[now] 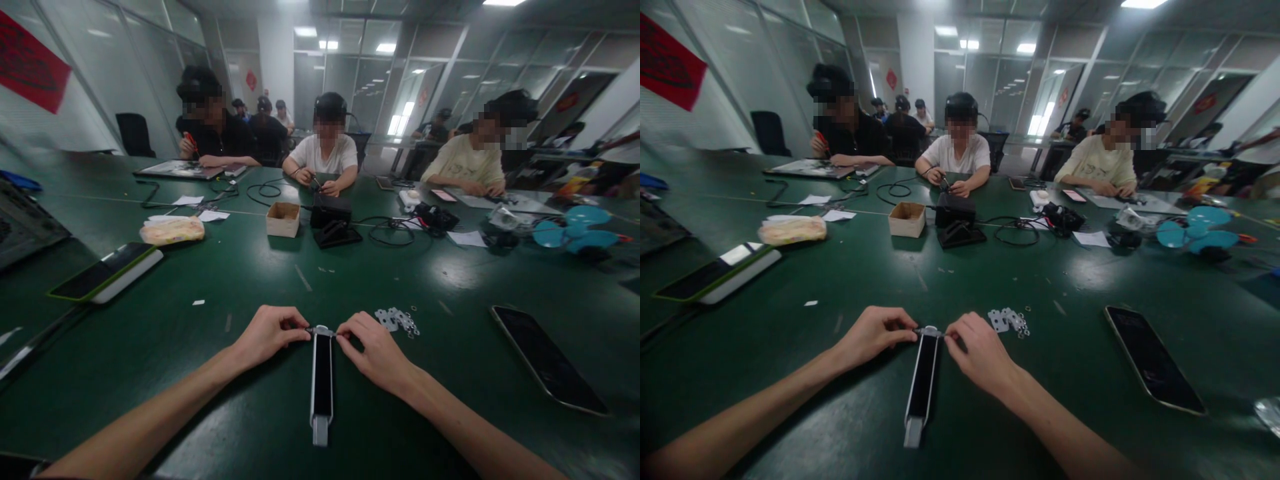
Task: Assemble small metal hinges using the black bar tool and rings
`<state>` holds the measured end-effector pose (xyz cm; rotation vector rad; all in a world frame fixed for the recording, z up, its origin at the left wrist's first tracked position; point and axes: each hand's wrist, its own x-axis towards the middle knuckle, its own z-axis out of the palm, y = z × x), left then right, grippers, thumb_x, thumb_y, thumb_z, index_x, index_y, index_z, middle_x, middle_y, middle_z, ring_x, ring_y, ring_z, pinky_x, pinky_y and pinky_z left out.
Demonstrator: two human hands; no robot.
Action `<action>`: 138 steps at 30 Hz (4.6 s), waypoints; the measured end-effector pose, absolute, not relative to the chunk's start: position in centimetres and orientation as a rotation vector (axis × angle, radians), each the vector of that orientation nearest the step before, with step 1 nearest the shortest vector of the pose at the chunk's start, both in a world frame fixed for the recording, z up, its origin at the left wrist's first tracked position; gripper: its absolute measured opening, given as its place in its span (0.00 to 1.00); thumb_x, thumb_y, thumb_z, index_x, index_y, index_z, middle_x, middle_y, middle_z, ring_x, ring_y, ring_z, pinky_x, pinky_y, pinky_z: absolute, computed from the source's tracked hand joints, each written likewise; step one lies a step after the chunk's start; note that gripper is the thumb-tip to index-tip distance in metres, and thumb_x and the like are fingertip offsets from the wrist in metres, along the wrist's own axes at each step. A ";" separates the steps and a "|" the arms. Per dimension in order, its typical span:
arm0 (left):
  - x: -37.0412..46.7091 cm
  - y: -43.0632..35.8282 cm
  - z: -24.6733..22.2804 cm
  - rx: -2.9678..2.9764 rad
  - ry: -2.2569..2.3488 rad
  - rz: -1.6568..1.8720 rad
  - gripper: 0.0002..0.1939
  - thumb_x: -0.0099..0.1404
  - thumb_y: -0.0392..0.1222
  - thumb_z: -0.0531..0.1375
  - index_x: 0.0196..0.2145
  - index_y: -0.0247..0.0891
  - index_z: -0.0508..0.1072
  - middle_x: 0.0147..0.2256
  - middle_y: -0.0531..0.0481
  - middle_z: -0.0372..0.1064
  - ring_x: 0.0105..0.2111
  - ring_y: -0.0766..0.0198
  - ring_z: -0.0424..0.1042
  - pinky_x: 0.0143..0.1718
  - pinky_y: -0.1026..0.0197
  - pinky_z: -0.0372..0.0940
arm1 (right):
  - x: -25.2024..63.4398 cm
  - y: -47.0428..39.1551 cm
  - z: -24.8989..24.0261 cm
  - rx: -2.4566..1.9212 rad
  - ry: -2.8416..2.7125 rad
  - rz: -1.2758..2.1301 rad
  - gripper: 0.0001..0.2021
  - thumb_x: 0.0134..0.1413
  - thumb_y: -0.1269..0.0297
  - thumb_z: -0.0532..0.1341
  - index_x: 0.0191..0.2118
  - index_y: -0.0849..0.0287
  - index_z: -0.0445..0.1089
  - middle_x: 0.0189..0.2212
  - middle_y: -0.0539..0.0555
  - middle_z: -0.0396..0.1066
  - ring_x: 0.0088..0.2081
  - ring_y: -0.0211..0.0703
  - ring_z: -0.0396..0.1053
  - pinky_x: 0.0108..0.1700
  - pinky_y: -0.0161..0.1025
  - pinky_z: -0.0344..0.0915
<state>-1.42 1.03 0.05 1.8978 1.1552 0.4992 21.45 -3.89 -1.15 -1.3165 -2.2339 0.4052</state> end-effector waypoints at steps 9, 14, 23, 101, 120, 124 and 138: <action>-1.3 1.1 0.2 1.963 1.160 0.489 0.08 0.56 0.44 0.64 0.33 0.37 0.78 0.29 0.53 0.76 0.28 0.64 0.71 0.31 0.66 0.62 | 21.6 -3.9 -1.3 -1.299 -2.235 0.420 0.05 0.58 0.72 0.57 0.36 0.60 0.70 0.33 0.54 0.69 0.34 0.41 0.66 0.35 0.38 0.66; -1.1 0.8 0.3 1.973 1.141 0.517 0.07 0.56 0.43 0.65 0.32 0.38 0.79 0.29 0.53 0.76 0.28 0.63 0.71 0.31 0.65 0.62 | 21.5 -3.9 -1.1 -1.292 -2.236 0.460 0.05 0.58 0.72 0.57 0.37 0.60 0.70 0.33 0.54 0.69 0.34 0.41 0.66 0.35 0.39 0.66; -1.2 0.8 0.2 2.045 1.114 0.475 0.11 0.58 0.44 0.64 0.37 0.37 0.77 0.31 0.53 0.76 0.26 0.66 0.70 0.29 0.66 0.62 | 21.4 -3.9 -0.9 -1.314 -2.237 0.441 0.04 0.57 0.72 0.58 0.35 0.61 0.71 0.32 0.54 0.69 0.34 0.42 0.66 0.35 0.39 0.65; -1.8 1.2 0.4 2.298 0.993 0.437 0.08 0.61 0.41 0.60 0.37 0.36 0.75 0.31 0.52 0.73 0.26 0.67 0.69 0.29 0.66 0.63 | 32.7 -0.5 1.9 -2.117 -2.305 0.424 0.09 0.55 0.68 0.55 0.37 0.60 0.72 0.36 0.57 0.71 0.37 0.46 0.68 0.36 0.39 0.61; -1.9 1.2 0.1 2.307 0.986 0.433 0.08 0.62 0.42 0.60 0.38 0.37 0.75 0.32 0.53 0.72 0.27 0.67 0.69 0.30 0.66 0.63 | 32.9 -1.3 3.3 -2.161 -2.229 0.551 0.10 0.55 0.67 0.55 0.36 0.60 0.73 0.35 0.56 0.74 0.36 0.44 0.71 0.37 0.37 0.63; -2.0 1.3 0.0 2.316 0.994 0.415 0.09 0.62 0.43 0.59 0.39 0.38 0.74 0.33 0.52 0.72 0.28 0.67 0.69 0.30 0.66 0.64 | 32.9 -1.3 3.5 -2.151 -2.227 0.551 0.10 0.55 0.67 0.55 0.38 0.60 0.73 0.36 0.56 0.74 0.36 0.44 0.71 0.37 0.37 0.63; -1.8 1.1 0.1 2.310 0.989 0.431 0.08 0.62 0.41 0.60 0.38 0.37 0.74 0.33 0.53 0.72 0.28 0.67 0.69 0.31 0.66 0.63 | 33.3 -0.4 1.6 -2.241 -2.094 0.664 0.08 0.47 0.64 0.58 0.29 0.61 0.72 0.27 0.55 0.72 0.28 0.41 0.68 0.27 0.34 0.59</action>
